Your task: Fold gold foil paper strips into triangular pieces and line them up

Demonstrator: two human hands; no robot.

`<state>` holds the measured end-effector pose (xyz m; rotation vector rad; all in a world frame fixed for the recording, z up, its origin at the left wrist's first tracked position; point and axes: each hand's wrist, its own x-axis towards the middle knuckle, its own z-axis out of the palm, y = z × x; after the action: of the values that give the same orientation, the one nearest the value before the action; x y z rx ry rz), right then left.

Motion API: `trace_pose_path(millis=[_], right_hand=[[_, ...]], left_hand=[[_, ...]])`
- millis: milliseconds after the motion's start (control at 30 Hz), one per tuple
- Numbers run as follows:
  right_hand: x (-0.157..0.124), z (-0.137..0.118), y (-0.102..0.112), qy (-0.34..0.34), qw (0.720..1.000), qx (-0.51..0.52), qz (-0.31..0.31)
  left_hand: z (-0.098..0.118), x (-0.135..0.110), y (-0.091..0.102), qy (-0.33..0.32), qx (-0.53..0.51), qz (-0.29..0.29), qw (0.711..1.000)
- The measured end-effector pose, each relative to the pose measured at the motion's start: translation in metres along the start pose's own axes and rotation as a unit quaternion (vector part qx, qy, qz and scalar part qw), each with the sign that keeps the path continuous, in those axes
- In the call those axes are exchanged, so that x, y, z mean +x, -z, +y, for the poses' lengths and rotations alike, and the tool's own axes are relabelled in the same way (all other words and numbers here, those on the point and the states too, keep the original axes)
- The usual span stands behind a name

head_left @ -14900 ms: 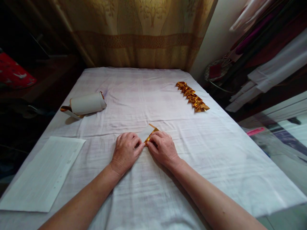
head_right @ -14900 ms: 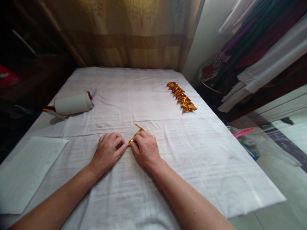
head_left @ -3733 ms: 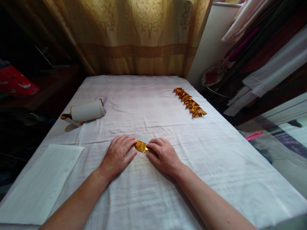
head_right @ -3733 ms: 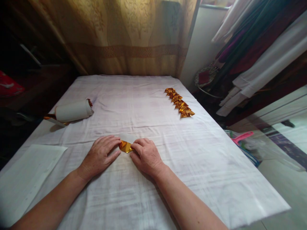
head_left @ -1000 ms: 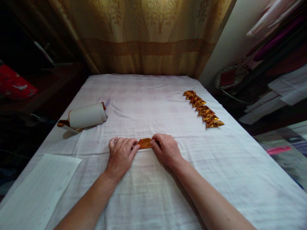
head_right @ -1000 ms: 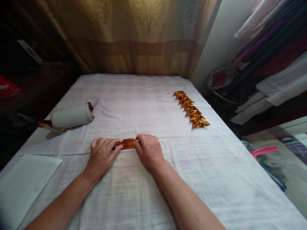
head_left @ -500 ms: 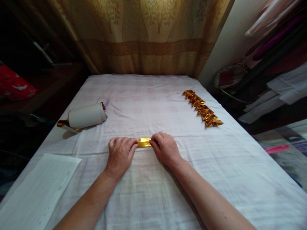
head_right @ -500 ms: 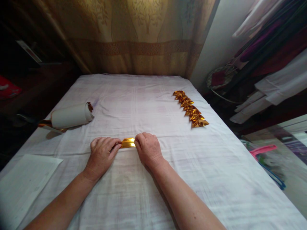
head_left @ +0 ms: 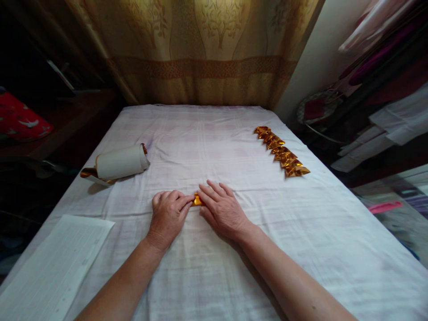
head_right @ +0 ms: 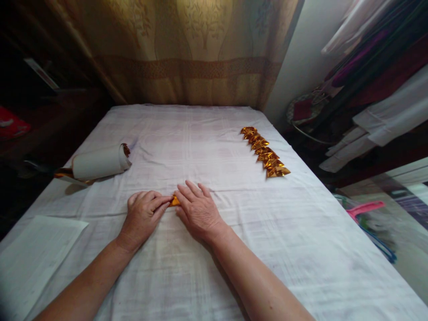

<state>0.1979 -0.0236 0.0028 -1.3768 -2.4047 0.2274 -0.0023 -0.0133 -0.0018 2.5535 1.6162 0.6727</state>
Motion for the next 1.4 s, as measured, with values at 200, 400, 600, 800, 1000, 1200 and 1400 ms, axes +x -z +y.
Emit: trace_pose_path(millis=[200, 400, 600, 800, 1000, 1200, 1400], right_hand=[[-0.003, -0.007, -0.002, -0.022, 0.995, -0.008, -0.096], [-0.004, -0.01, 0.004, -0.058, 0.992, -0.016, -0.114], [-0.007, -0.011, 0.011, -0.121, 0.983, -0.051, -0.131], [-0.008, -0.011, 0.007, -0.124, 0.983, -0.063, -0.117], [-0.008, -0.011, 0.006, -0.128, 0.983, -0.061, -0.114], [-0.007, -0.012, 0.013, -0.133, 0.98, -0.048, -0.142], [-0.005, -0.012, 0.017, -0.14, 0.975, -0.045, -0.165]], left_hand=[[-0.001, -0.001, -0.001, -0.015, 0.008, 0.011, 1.0], [0.0, -0.001, 0.001, -0.016, 0.016, 0.002, 1.0], [-0.001, -0.001, 0.001, -0.013, 0.006, 0.003, 1.0], [0.005, -0.002, 0.005, -0.018, 0.017, 0.003, 1.0], [0.019, -0.008, 0.003, -0.069, 0.014, -0.025, 0.997], [0.012, -0.012, -0.001, -0.11, 0.011, -0.135, 0.985], [0.001, -0.015, 0.005, -0.116, 0.03, -0.197, 0.973]])
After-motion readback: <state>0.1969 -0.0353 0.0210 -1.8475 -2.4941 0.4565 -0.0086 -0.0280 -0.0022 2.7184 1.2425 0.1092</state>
